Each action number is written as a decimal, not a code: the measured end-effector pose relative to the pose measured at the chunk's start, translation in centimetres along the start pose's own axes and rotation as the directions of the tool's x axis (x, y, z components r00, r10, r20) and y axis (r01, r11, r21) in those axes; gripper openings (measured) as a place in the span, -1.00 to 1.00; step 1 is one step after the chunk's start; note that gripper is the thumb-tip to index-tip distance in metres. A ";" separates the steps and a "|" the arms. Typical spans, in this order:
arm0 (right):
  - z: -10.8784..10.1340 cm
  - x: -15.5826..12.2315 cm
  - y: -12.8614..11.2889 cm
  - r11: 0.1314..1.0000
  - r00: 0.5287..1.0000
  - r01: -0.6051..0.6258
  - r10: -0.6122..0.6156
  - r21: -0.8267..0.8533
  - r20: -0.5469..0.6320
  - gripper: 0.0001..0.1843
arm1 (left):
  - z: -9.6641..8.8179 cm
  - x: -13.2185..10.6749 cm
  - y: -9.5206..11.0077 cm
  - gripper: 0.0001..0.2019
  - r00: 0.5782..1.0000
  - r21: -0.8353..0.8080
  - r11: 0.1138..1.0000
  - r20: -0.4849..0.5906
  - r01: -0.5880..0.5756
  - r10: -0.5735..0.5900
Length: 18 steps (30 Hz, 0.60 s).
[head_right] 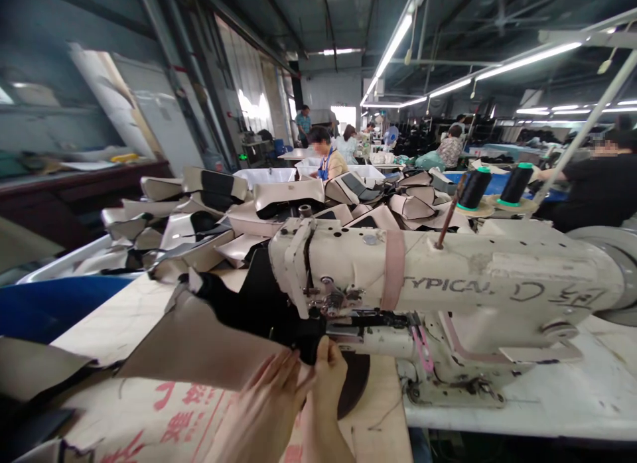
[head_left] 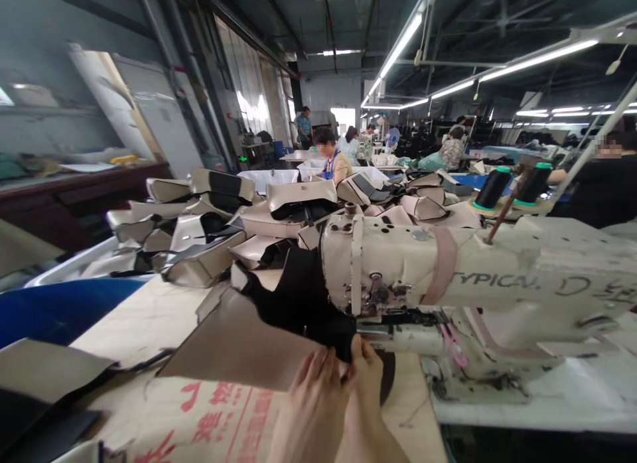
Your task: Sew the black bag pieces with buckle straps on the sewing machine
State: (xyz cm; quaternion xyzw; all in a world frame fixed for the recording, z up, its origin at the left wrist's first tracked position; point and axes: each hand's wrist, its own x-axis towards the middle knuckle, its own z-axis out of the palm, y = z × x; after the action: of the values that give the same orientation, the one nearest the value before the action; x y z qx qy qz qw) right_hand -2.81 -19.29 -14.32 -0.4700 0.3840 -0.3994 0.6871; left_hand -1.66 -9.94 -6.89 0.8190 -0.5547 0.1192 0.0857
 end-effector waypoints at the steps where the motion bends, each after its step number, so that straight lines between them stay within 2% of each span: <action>1: -0.1 0.0 -0.1 1.000 1.000 -0.002 0.002 -0.002 -0.001 -0.57 | 0.3 0.8 0.4 -0.69 0.997 0.077 0.994 -0.013 0.075 -0.074; 3: -0.2 0.0 0.0 1.000 1.000 -0.024 0.024 0.004 0.006 -0.61 | 0.5 2.5 0.7 -0.63 0.985 0.160 0.972 -0.024 0.173 -0.171; 4: -0.2 0.0 0.1 0.999 0.999 -0.033 0.033 0.011 0.012 -0.63 | 0.5 3.2 0.7 -0.59 0.983 0.184 0.966 -0.028 0.184 -0.182; 8: 0.1 -0.2 0.7 0.994 0.996 -0.081 0.079 0.069 0.033 -0.62 | 1.1 4.1 -0.3 -0.49 0.989 0.248 0.959 0.009 0.138 -0.145; 10: 0.2 -0.2 0.9 0.990 0.995 -0.101 0.098 0.096 0.034 -0.61 | 2.1 4.0 -0.7 -0.48 0.980 0.227 0.956 0.030 0.184 -0.196; 15: 0.1 -0.2 0.8 0.980 0.991 -0.126 0.117 0.153 0.067 -0.57 | 4.2 4.8 -0.5 -0.48 0.925 0.096 0.920 -0.036 0.380 -0.378; 18: 0.1 -0.1 0.8 0.979 0.991 -0.121 0.110 0.167 0.075 -0.57 | 4.5 5.4 -0.3 -0.57 0.933 0.054 0.932 0.017 0.359 -0.361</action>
State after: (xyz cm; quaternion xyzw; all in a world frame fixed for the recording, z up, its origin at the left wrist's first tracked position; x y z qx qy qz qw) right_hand -2.59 -18.99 -15.06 -0.3991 0.3520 -0.3748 0.7592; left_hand 1.01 -15.81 -9.68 0.9101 -0.3933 0.1044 0.0780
